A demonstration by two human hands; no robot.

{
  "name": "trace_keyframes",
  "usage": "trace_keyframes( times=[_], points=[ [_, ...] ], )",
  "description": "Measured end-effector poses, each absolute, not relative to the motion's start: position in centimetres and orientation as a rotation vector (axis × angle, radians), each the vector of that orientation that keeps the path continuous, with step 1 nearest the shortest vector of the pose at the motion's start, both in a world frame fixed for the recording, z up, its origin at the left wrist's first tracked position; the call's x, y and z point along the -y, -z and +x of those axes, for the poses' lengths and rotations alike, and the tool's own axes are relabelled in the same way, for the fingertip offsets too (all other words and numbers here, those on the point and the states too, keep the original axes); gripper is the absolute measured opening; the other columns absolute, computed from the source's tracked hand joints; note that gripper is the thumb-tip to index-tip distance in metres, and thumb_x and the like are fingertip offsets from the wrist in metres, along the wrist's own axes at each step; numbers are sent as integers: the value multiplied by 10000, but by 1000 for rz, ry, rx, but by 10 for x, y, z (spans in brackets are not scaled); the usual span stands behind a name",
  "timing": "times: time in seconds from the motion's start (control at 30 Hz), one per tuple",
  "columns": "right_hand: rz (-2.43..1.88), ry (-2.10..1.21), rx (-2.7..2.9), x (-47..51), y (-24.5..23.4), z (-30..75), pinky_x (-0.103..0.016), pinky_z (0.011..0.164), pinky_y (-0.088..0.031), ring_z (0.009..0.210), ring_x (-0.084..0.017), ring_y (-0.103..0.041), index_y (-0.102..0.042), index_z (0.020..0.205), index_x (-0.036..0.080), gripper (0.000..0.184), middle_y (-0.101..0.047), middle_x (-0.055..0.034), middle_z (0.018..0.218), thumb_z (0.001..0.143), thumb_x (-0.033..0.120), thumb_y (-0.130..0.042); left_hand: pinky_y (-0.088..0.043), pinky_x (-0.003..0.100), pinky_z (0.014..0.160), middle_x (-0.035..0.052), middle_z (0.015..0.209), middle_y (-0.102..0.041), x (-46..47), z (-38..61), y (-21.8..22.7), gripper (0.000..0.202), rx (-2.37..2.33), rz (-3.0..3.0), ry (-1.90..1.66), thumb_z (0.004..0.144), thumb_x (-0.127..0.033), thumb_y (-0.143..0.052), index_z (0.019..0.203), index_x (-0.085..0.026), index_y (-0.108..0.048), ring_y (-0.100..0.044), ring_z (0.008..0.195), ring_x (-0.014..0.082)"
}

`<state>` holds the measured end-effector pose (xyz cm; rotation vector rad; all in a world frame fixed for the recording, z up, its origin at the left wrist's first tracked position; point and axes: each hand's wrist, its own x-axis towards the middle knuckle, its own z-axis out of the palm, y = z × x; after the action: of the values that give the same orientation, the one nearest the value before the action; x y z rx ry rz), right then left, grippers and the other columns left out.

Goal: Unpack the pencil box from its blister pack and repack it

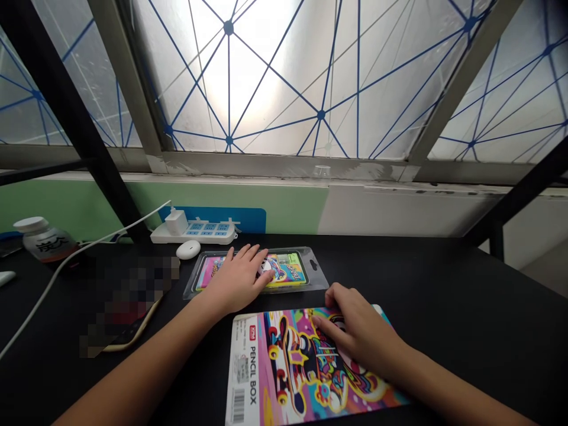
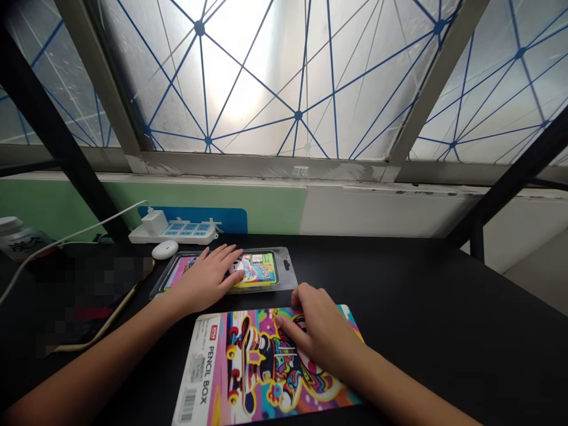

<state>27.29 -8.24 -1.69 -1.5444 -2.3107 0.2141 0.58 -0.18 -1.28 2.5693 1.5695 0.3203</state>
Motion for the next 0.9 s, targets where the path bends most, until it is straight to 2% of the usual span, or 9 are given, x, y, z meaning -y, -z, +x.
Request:
trace_keyframes(
  times=[0.13,0.3,0.33,0.4,0.47,0.53,0.63,0.77,0.9],
  points=[
    [-1574,-329,2184,68,3,290,-299,559,-410,619,-183,-583,-488,854,250,329,-638,3,707,903,569,-555,-176,597,1178,97,1604,-341,3,2,8,611,-1494,2566,-291,996,-612,-308,1509,-299,-416,-260,1491,325],
    [-1664,-503,2182,14,-2,345,-297,527,-451,569,-184,-605,-649,722,229,424,-675,-11,631,883,608,-546,-140,603,1184,17,1632,-261,6,-2,1,510,-1376,2537,-263,1014,-578,-304,1491,-426,-399,-180,1515,306],
    [-1680,-496,2186,4,-2,355,-305,532,-462,571,-194,-614,-665,704,228,438,-677,-19,629,875,614,-547,-138,609,1182,14,1631,-259,6,-2,0,510,-1372,2533,-263,1011,-585,-309,1488,-430,-401,-179,1514,309],
    [-1686,-445,2183,-10,-1,366,-339,639,-514,715,-236,-668,-701,748,226,429,-720,-54,763,860,615,-558,-138,619,1178,17,1630,-263,7,-2,0,513,-1372,2531,-261,1004,-598,-319,1482,-435,-409,-186,1512,314],
    [-1662,-379,2160,-15,0,365,-392,813,-519,942,-282,-667,-718,873,218,419,-726,-95,980,865,603,-554,-140,620,1177,26,1629,-269,7,-1,0,513,-1368,2541,-263,1002,-594,-329,1483,-434,-409,-197,1510,312],
    [-1633,-367,2156,-15,2,353,-415,894,-495,1036,-289,-640,-708,988,210,430,-701,-109,1096,887,592,-536,-141,617,1179,31,1627,-275,7,-1,0,514,-1365,2549,-276,1001,-591,-338,1484,-428,-411,-204,1509,313],
    [-1592,-422,2177,-9,4,326,-390,834,-500,947,-261,-649,-694,1034,211,423,-704,-93,1066,911,580,-527,-145,613,1181,33,1624,-287,8,-1,0,514,-1371,2557,-283,1002,-587,-342,1482,-420,-419,-209,1507,317],
    [-1541,-512,2189,-5,5,305,-348,763,-493,856,-230,-648,-694,975,220,382,-724,-61,977,938,547,-501,-153,604,1184,25,1623,-298,10,0,-1,502,-1335,2590,-245,1007,-568,-347,1486,-429,-408,-225,1504,306],
    [-1513,-632,2203,-5,5,315,-328,756,-496,858,-223,-663,-711,915,227,364,-739,-36,945,935,528,-509,-149,597,1190,7,1627,-285,13,1,-1,498,-1290,2617,-250,1007,-564,-352,1485,-437,-407,-232,1502,312]
  ],
)
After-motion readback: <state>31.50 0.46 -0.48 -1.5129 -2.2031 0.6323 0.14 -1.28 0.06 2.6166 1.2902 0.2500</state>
